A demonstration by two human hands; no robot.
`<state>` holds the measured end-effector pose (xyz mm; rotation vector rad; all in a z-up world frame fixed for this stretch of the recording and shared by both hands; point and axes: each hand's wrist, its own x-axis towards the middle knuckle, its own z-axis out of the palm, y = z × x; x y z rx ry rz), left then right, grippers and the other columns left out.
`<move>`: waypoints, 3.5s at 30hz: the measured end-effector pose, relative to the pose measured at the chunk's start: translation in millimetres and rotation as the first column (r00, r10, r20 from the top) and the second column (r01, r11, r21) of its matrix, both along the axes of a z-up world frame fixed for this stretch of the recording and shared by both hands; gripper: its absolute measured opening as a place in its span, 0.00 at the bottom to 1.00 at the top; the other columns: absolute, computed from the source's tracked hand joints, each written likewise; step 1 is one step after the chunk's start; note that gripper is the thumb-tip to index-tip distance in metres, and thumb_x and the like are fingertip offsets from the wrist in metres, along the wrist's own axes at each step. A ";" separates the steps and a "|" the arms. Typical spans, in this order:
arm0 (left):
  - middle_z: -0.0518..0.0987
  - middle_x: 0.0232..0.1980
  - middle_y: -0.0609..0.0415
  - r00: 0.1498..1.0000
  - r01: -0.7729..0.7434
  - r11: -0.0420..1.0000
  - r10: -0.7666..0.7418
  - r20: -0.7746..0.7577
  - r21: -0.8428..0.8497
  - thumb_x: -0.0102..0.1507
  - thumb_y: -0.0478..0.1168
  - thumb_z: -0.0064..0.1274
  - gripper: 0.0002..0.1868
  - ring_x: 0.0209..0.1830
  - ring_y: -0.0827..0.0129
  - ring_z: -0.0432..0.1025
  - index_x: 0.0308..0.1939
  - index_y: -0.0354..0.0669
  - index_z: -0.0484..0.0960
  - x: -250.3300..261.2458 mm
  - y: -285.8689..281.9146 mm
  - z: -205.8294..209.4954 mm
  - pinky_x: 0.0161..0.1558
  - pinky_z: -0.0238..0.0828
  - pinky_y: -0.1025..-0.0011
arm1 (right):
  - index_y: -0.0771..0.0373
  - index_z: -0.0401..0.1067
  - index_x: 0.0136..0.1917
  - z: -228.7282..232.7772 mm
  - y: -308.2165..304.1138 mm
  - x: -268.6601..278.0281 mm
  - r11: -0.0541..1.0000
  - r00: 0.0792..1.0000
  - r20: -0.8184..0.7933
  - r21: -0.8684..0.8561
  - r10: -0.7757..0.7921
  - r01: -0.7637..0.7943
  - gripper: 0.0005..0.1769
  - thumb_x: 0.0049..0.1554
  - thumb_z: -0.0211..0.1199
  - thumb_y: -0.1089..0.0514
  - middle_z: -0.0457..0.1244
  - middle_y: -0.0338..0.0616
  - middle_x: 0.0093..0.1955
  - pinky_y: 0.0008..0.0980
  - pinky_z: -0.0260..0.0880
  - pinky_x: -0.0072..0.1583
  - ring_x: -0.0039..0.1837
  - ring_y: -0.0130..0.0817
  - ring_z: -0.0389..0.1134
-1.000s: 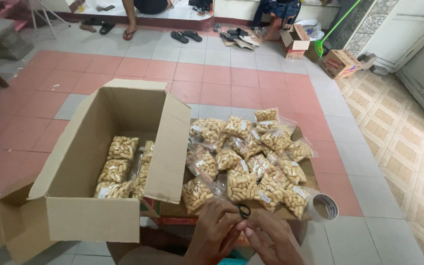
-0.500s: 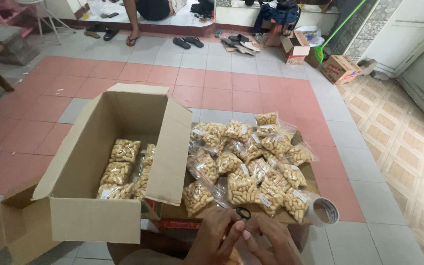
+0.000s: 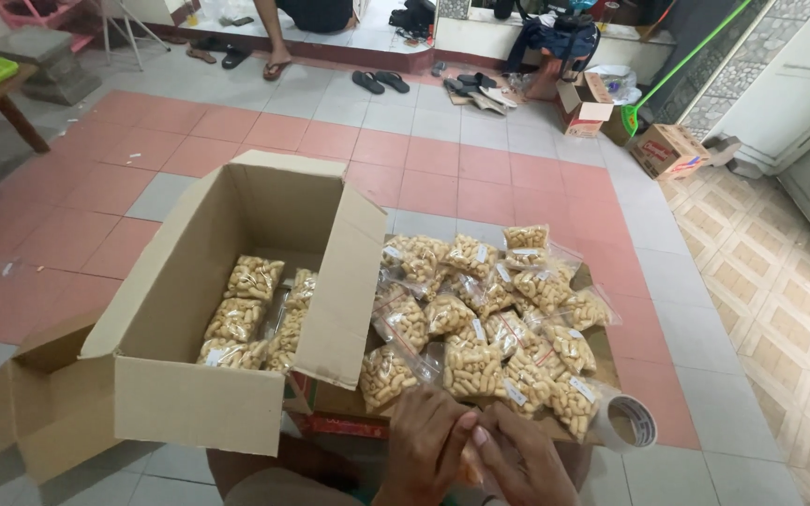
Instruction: Packing small plastic bags of snacks into a cardboard box, including trimming excess plastic with scissors.
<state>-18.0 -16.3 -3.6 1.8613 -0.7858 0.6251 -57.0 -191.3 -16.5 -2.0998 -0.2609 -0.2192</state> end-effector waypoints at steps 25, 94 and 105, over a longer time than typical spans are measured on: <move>0.68 0.30 0.56 0.944 0.160 0.986 -0.166 -0.286 -0.045 0.76 0.61 0.34 0.28 0.31 0.64 0.63 0.29 0.48 0.67 6.0 9.2 -6.2 0.44 0.55 0.62 | 0.54 0.70 0.43 5.7 7.8 -8.7 0.997 0.991 -0.111 -0.020 -0.073 0.072 0.12 0.63 0.62 0.47 0.65 0.34 0.39 0.29 0.67 0.47 0.43 0.26 0.68; 0.71 0.37 0.57 0.908 -0.323 0.917 0.230 -0.351 -0.234 0.75 0.53 0.40 0.20 0.40 0.65 0.64 0.36 0.46 0.77 -0.4 38.1 2.8 0.46 0.60 0.66 | 0.57 0.60 0.39 11.1 53.8 -3.6 0.977 0.973 -0.113 -0.059 0.199 -0.207 0.19 0.71 0.51 0.50 0.58 0.40 0.35 0.38 0.54 0.41 0.37 0.37 0.59; 0.71 0.36 0.57 0.891 -0.386 0.897 0.302 -0.340 -0.217 0.74 0.52 0.41 0.20 0.39 0.65 0.66 0.33 0.46 0.76 0.8 44.5 -0.6 0.46 0.62 0.66 | 0.56 0.57 0.38 9.5 55.2 -5.5 0.973 0.962 -0.157 -0.021 0.224 -0.230 0.19 0.71 0.51 0.51 0.57 0.40 0.35 0.38 0.52 0.41 0.36 0.35 0.58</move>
